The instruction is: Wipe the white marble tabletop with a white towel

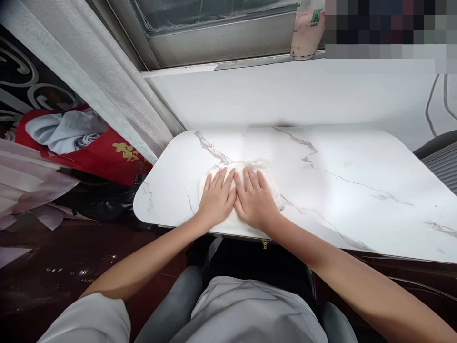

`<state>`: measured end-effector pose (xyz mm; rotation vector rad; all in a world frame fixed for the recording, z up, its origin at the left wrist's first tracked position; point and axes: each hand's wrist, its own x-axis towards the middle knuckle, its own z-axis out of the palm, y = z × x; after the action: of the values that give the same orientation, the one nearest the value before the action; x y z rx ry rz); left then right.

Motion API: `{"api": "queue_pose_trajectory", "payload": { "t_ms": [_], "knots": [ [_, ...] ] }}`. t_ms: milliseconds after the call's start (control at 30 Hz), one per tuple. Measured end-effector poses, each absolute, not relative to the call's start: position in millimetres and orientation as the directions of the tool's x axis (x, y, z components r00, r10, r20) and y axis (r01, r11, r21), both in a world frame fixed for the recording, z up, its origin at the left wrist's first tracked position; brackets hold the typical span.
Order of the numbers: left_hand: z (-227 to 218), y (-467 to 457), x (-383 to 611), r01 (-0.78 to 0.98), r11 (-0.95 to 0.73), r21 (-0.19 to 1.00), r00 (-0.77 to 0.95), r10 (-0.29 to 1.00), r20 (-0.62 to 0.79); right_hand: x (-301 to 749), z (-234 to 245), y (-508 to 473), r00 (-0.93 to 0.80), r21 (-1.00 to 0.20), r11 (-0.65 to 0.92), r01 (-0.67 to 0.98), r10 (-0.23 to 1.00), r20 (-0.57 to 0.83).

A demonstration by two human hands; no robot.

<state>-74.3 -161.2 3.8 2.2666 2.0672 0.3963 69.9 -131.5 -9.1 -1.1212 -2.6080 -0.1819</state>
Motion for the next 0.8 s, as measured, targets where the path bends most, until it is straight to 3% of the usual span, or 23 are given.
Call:
{"api": "queue_pose_trajectory", "payload": {
  "t_ms": [400,633,800],
  "knots": [
    [3,-177,-51,0.957,-0.176,0.230,0.151,0.981,0.123,97,-9,-152,-0.642,-0.009,0.677,0.736,0.702,0.307],
    [0,-78,-63,0.964,-0.154,0.219,0.131,0.985,0.113,80,-6,-57,-0.594,-0.011,0.607,0.794,0.780,0.196],
    [3,4,-70,0.954,-0.182,0.237,0.163,0.982,0.097,70,-6,18,-0.538,-0.033,0.554,0.832,0.820,0.193]
  ]
}}
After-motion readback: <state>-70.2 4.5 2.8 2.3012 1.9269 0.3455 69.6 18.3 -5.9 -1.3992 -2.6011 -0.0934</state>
